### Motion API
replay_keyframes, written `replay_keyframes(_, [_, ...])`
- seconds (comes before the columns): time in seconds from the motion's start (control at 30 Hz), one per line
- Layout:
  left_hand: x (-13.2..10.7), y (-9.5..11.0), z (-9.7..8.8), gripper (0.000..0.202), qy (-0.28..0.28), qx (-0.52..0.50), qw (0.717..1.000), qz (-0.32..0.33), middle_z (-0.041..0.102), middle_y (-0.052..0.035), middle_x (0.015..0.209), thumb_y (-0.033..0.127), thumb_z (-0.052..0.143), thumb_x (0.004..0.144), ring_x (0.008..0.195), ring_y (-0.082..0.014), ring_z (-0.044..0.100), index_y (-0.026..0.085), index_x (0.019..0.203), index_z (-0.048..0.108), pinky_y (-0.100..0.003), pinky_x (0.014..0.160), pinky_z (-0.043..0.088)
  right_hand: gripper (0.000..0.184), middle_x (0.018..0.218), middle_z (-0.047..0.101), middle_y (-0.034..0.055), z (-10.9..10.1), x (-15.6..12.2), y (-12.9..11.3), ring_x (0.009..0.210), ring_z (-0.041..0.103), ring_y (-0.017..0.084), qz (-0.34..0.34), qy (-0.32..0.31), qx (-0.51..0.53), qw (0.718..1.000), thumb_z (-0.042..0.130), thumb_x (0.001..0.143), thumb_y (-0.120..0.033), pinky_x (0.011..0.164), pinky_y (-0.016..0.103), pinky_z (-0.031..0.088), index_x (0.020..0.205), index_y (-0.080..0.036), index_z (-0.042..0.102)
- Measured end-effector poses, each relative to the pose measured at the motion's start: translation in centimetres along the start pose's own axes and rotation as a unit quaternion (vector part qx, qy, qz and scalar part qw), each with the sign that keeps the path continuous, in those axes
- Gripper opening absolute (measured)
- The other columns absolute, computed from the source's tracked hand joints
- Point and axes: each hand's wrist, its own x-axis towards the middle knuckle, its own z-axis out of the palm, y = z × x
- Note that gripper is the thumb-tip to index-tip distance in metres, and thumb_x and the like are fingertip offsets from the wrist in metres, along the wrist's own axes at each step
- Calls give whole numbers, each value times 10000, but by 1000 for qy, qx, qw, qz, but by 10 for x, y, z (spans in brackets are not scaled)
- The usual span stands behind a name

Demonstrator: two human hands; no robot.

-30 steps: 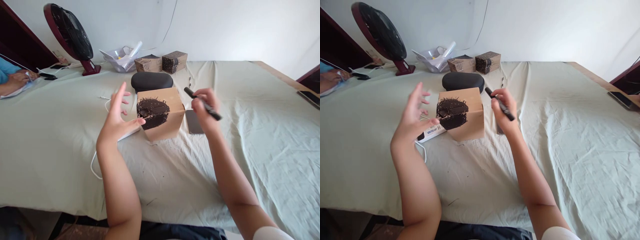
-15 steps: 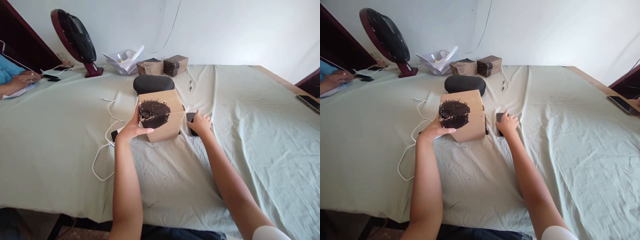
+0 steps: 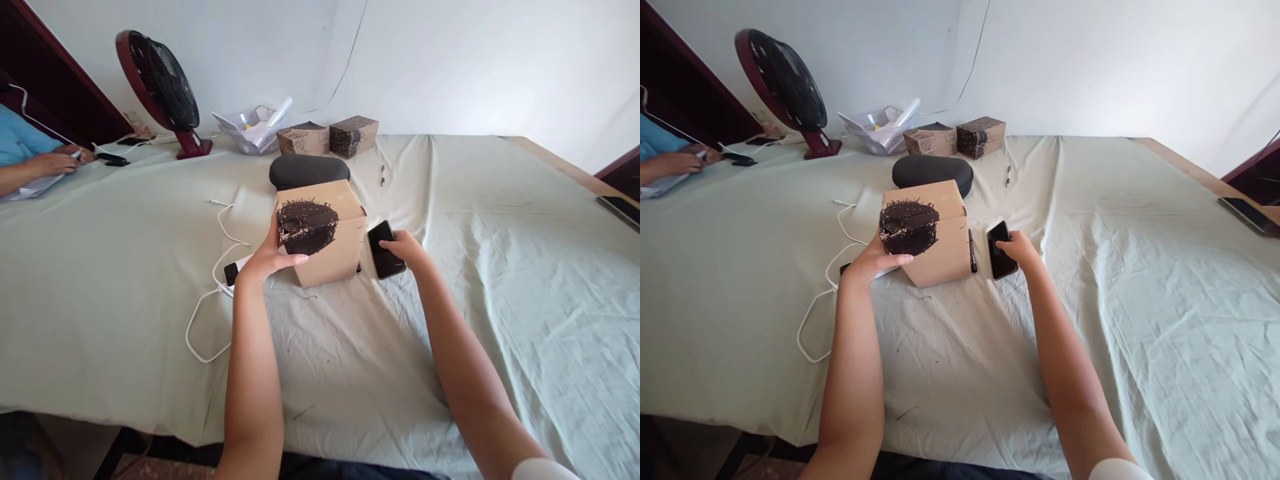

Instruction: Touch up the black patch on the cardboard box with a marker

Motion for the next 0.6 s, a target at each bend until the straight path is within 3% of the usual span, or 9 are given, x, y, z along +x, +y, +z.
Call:
replay_keyframes(0.1, [2, -5, 0, 1419, 16, -11, 1000, -2, 281, -116, 1835, 475, 1015, 682, 1627, -458, 391, 402, 1771, 108, -640, 1354, 329, 228, 933, 805, 132, -4, -3, -9, 821, 790, 293, 17, -38, 169, 985, 633, 973, -375, 716, 423, 666, 1064, -180, 710])
replay_keyframes(0.17, [4, -9, 0, 1449, 29, -20, 999, -1, 312, -135, 1819, 502, 1023, 640, 1614, -479, 400, 385, 1770, 124, -656, 1340, 340, 349, 1065, 822, 135, -10, -9, -16, 924, 806, 295, -3, -53, 286, 957, 530, 1028, -507, 774, 454, 692, 1117, -212, 695])
replay_keyframes(0.27, [8, -13, 2, 1469, 48, -38, 998, -5, 355, -160, 1795, 524, 1018, 611, 1586, -489, 434, 356, 1772, 135, -661, 1316, 363, 520, 1340, 792, 120, -22, -19, -25, 1178, 777, 322, -80, -138, 492, 856, 438, 1043, -641, 946, 566, 674, 1273, -250, 692])
replay_keyframes(0.33, [10, -13, 3, 1389, 60, -49, 997, 2, 420, -166, 1757, 546, 994, 623, 1574, -481, 449, 318, 1755, 221, -646, 1306, 375, 535, 1445, 755, 114, -30, -26, -30, 1263, 746, 338, -117, -179, 562, 799, 430, 1042, -609, 1023, 643, 627, 1368, -261, 671])
replay_keyframes(0.47, [12, -9, 7, 1069, 72, -63, 995, 34, 556, -157, 1654, 589, 926, 669, 1573, -456, 454, 243, 1589, 506, -569, 1305, 385, 526, 1540, 699, 86, -41, -44, -46, 1281, 728, 345, -161, -160, 542, 809, 415, 1036, -573, 1079, 704, 577, 1420, -307, 656])
replay_keyframes(0.6, [12, -5, 9, 1031, 68, -63, 995, 27, 583, -158, 1629, 584, 914, 676, 1571, -451, 456, 229, 1566, 532, -555, 1292, 389, 582, 1666, 587, 58, -46, -75, -72, 1418, 644, 375, -223, -143, 515, 815, 411, 1050, -686, 1080, 711, 581, 1479, -356, 626])
